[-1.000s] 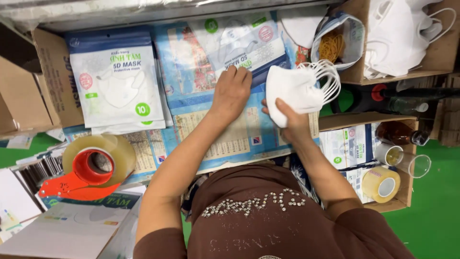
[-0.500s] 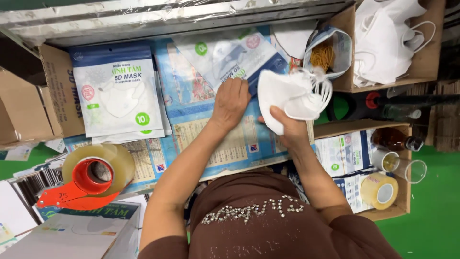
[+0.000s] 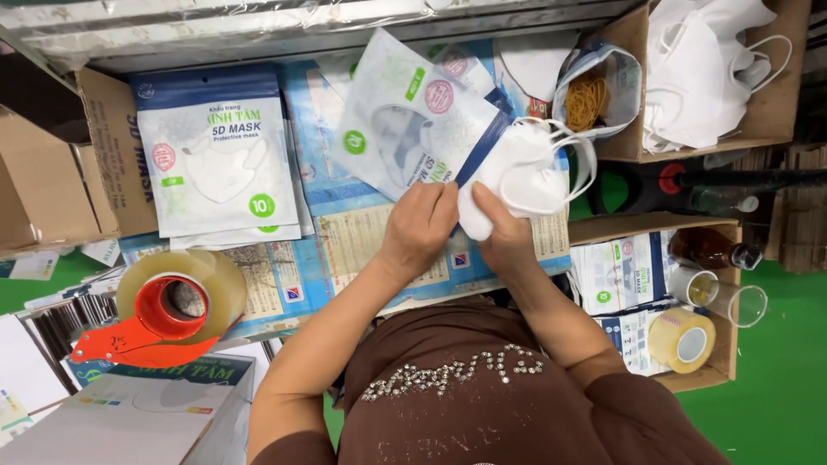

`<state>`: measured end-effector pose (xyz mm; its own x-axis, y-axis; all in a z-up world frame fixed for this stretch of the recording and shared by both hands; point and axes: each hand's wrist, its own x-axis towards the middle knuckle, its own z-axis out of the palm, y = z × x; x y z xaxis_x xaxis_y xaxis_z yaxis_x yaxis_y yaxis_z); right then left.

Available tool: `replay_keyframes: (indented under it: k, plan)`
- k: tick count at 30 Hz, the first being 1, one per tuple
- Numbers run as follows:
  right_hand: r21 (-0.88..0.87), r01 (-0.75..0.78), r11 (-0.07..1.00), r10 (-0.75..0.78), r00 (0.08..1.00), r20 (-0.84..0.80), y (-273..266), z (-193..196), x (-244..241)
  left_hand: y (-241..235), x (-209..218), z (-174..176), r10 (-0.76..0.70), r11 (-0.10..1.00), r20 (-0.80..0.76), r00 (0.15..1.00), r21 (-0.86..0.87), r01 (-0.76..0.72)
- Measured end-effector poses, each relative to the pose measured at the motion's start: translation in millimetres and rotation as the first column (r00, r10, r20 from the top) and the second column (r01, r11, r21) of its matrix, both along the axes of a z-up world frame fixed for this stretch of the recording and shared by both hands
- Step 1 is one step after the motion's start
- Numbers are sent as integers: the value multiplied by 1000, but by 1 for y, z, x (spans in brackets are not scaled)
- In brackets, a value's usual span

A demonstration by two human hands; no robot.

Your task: Packaging face masks into plastic bags and boxes at a workstation.

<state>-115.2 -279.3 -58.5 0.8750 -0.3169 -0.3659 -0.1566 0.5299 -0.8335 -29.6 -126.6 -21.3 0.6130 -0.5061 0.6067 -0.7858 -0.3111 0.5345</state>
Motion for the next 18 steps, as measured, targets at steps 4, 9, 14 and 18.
replay_keyframes:
  k: [4,9,14,18]
  plan:
    - [-769,-156,620,154,985,-76,1,11,2,4,-10,44,127,985,-221,967,-86,-149]
    - [-968,-68,243,376,926,29,-6,48,4,16,-13,43,-26,990,-507,862,-132,-48]
    - [-808,-363,464,520,850,-83,-37,24,-4,19,-18,51,-143,985,-560,816,-165,59]
    - [-567,-374,734,480,876,43,-24,45,-10,13,-43,41,-157,985,-705,691,-61,161]
